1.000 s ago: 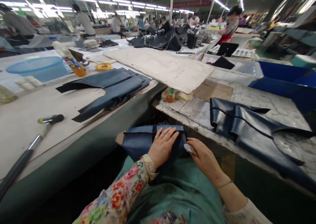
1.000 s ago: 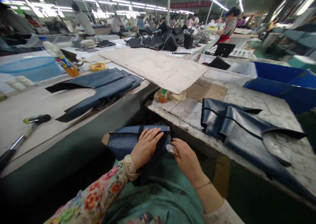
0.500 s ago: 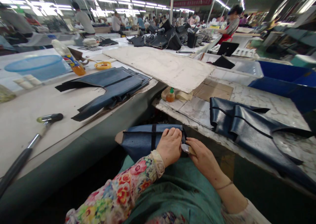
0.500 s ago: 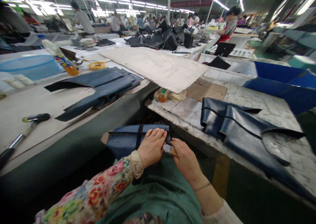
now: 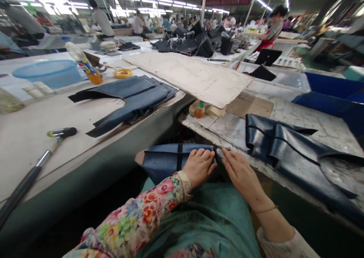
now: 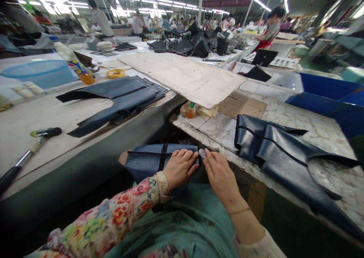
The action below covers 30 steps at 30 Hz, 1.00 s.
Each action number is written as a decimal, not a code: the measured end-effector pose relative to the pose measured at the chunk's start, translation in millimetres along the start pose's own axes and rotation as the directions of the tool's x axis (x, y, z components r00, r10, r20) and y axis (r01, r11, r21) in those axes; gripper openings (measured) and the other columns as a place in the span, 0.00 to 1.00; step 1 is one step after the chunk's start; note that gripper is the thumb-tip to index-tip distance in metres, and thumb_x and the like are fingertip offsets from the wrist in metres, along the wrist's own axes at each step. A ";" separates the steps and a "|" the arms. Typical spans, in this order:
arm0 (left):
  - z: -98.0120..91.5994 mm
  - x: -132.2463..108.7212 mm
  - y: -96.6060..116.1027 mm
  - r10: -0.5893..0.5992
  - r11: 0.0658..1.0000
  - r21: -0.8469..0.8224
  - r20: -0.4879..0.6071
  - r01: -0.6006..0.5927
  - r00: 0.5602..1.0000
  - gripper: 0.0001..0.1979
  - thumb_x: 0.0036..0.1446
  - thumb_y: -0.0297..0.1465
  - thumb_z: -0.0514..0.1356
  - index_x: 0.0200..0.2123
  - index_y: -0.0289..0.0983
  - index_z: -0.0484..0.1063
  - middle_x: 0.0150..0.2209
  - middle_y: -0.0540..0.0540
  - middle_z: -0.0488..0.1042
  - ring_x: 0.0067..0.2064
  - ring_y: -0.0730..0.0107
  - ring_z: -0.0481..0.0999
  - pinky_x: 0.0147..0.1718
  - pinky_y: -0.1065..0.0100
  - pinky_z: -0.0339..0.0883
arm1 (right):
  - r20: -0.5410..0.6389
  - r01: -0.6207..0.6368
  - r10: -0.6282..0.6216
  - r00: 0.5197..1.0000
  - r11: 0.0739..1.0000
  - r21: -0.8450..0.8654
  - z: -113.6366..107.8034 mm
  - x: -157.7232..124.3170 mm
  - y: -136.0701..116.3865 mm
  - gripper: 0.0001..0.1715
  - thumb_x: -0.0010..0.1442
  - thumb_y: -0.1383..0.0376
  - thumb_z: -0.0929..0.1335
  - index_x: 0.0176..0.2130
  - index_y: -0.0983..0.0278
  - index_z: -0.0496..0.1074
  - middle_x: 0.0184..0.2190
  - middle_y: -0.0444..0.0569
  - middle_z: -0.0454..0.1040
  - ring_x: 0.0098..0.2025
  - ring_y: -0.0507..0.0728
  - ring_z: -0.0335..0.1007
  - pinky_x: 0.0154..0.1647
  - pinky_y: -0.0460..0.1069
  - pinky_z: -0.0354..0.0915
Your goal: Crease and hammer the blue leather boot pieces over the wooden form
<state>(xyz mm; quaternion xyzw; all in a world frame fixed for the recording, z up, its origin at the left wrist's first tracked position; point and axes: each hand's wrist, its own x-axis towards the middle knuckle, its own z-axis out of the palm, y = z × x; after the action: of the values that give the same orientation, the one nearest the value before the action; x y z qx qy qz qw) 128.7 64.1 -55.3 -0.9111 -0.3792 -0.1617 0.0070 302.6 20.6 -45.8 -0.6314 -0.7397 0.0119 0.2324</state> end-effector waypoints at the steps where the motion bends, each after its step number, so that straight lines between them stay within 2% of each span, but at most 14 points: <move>1: 0.2 -2.3 -0.9 0.003 1.000 -0.008 -0.007 -0.003 1.000 0.22 0.64 0.41 0.44 0.55 0.35 0.61 0.45 0.45 0.70 0.47 0.63 0.65 0.44 0.59 0.59 | 0.005 0.024 -0.024 1.000 0.999 -0.022 1.1 -0.3 -4.0 0.25 0.63 0.59 0.57 0.55 0.66 0.64 0.47 0.55 0.71 0.50 0.58 0.65 0.55 0.56 0.63; 5: 3.2 -17.1 -5.9 -0.023 0.999 -0.031 -0.048 0.021 0.999 0.23 0.64 0.40 0.44 0.56 0.34 0.60 0.50 0.44 0.69 0.53 0.63 0.64 0.50 0.61 0.58 | -0.029 0.100 -0.102 0.994 0.992 -0.072 0.8 -0.6 -18.2 0.21 0.63 0.63 0.58 0.52 0.66 0.67 0.48 0.53 0.71 0.50 0.57 0.64 0.55 0.55 0.63; 10: 1.4 -30.8 -16.5 -0.064 0.997 -0.036 -0.086 0.061 0.994 0.21 0.64 0.37 0.46 0.55 0.34 0.63 0.51 0.44 0.70 0.52 0.63 0.65 0.52 0.61 0.59 | -0.059 0.128 -0.135 0.989 0.985 -0.115 9.1 1.4 -32.0 0.19 0.62 0.65 0.59 0.50 0.62 0.69 0.45 0.51 0.73 0.48 0.58 0.66 0.50 0.55 0.67; 14: -5.5 -38.0 -26.0 -0.069 0.997 -0.033 -0.088 0.067 0.994 0.19 0.64 0.36 0.46 0.53 0.34 0.64 0.48 0.44 0.72 0.50 0.64 0.67 0.51 0.61 0.60 | -0.031 0.145 -0.149 0.988 0.984 -0.101 23.0 2.3 -45.6 0.20 0.62 0.67 0.59 0.51 0.61 0.68 0.46 0.52 0.73 0.49 0.59 0.65 0.49 0.55 0.68; 22: -17.6 -60.2 -48.4 -0.144 0.987 0.053 -0.128 0.152 0.981 0.16 0.63 0.32 0.48 0.50 0.36 0.67 0.47 0.44 0.73 0.50 0.63 0.67 0.49 0.59 0.60 | 0.081 0.186 -0.181 0.980 0.980 -0.068 38.9 14.2 -79.5 0.21 0.61 0.69 0.58 0.52 0.64 0.67 0.48 0.53 0.72 0.49 0.59 0.64 0.49 0.55 0.69; 25: -18.4 -71.5 -59.3 -0.171 0.980 0.070 -0.163 0.184 0.972 0.15 0.62 0.30 0.49 0.50 0.37 0.68 0.49 0.45 0.72 0.51 0.61 0.67 0.50 0.59 0.59 | 0.095 0.211 -0.204 0.974 0.976 -0.062 43.8 21.5 -91.4 0.20 0.61 0.69 0.58 0.51 0.65 0.68 0.47 0.53 0.72 0.48 0.59 0.65 0.48 0.54 0.69; 30: -14.7 -92.3 -69.8 -0.217 0.974 0.028 -0.185 0.226 0.958 0.19 0.62 0.30 0.49 0.56 0.37 0.63 0.55 0.44 0.69 0.57 0.62 0.64 0.54 0.59 0.59 | 0.073 0.248 -0.247 0.966 0.969 -0.003 47.1 29.6 -97.2 0.19 0.62 0.67 0.58 0.49 0.64 0.69 0.46 0.52 0.73 0.47 0.57 0.66 0.48 0.54 0.70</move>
<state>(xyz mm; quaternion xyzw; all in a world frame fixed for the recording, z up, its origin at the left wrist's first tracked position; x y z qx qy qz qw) 15.1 48.3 -76.7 -0.8440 -0.4804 -0.2343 0.0455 192.7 41.8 -47.8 -0.5348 -0.8206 0.0011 0.2013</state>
